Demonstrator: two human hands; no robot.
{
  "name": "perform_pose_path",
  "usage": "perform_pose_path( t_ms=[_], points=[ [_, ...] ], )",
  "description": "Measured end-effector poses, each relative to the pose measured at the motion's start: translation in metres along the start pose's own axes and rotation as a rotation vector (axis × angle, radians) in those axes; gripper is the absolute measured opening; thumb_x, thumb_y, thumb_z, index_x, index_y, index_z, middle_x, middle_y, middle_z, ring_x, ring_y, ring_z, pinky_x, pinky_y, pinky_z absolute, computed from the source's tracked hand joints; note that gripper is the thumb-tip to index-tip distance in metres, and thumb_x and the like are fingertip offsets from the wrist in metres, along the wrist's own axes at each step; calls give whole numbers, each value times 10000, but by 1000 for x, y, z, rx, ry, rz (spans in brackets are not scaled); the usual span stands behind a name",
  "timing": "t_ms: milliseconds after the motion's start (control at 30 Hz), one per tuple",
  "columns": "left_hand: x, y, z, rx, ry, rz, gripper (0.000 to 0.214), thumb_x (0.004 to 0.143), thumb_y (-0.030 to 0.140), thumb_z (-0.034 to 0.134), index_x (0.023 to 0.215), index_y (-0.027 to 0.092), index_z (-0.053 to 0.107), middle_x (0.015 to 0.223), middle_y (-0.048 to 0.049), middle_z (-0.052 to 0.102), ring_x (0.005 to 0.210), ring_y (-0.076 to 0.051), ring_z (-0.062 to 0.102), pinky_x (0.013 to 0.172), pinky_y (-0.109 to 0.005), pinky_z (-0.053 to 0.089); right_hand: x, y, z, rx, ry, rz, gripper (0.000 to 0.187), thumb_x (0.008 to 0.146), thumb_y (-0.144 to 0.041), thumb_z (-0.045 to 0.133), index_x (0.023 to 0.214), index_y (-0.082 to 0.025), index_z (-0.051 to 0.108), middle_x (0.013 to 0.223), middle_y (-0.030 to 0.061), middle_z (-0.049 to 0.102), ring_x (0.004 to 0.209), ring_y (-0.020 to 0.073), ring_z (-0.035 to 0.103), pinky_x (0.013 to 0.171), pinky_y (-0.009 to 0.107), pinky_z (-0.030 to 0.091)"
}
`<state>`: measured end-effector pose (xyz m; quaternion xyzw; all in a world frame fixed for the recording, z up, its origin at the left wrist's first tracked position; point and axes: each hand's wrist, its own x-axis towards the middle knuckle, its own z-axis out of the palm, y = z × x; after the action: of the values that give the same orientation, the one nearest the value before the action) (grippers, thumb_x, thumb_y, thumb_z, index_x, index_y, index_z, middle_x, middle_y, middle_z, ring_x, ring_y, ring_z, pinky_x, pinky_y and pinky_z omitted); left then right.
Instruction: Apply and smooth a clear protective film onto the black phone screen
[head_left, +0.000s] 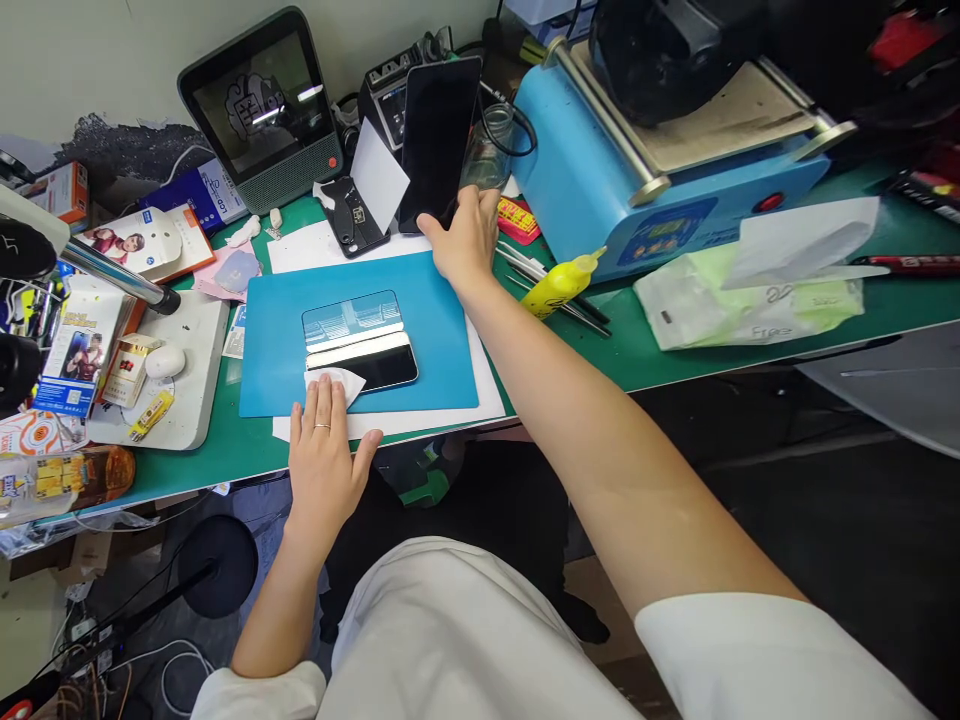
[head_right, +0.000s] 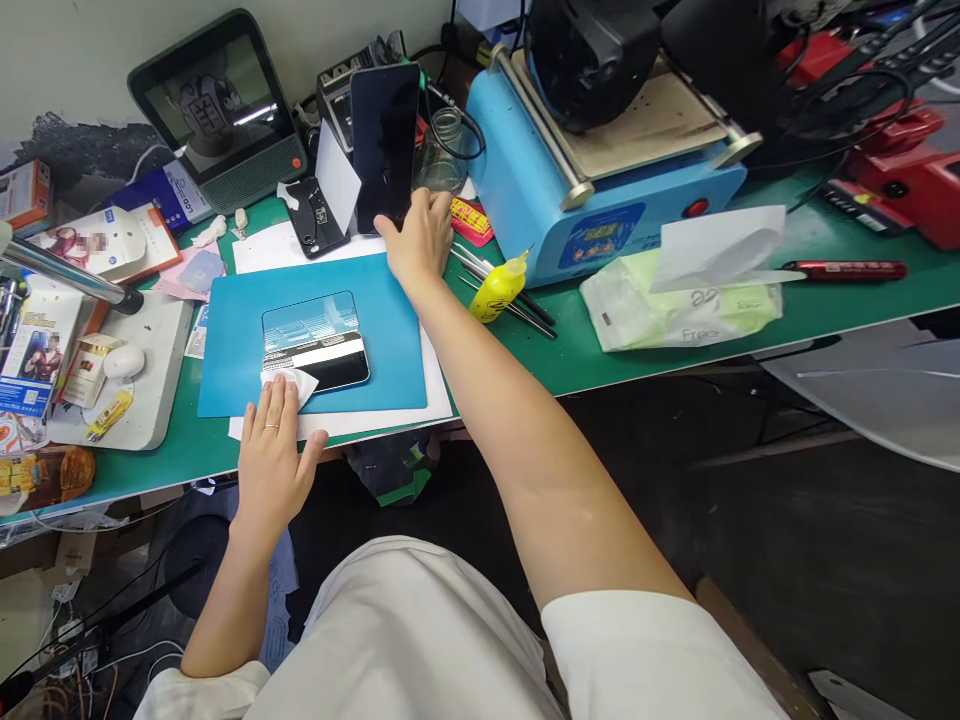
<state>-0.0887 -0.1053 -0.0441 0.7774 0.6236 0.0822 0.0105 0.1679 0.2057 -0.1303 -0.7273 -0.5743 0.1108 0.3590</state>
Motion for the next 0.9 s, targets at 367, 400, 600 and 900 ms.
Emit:
perform_pose_path(
  t_ms=[367,400,600,900],
  points=[
    [-1,-2,1,-14,9,10,719,1188,521,382,1770,101,340,1808,-237,400,1703,-404,383,1360,-657,372,-2,-1,3,77,37,7,474,1062,-601,622,1299,-193,583,1435,241,572,1409,443,602,1199,706,453],
    [0,-2,1,-18,8,7,720,1187,522,384,1771,102,339,1808,-237,398,1705,-407,378,1360,-662,369,-2,-2,2,84,48,10,485,1071,-595,602,1328,-185,572,1442,248,565,1427,448,591,1208,710,446],
    [12,-4,5,-29,23,-1,736,1190,558,362,1758,91,367,1806,-234,402,1705,-397,381,1364,-640,372,-43,-31,-40,156,124,-191,567,1114,-643,450,1493,-230,530,1551,259,488,1544,489,466,1222,803,398],
    [37,-16,1,-25,-21,-26,771,1188,601,325,1745,72,394,1811,-229,399,1719,-375,358,1382,-612,346,-140,-20,-117,232,-596,-739,884,937,-894,611,1494,-208,640,1411,209,642,1303,445,629,1108,671,568]
  ],
)
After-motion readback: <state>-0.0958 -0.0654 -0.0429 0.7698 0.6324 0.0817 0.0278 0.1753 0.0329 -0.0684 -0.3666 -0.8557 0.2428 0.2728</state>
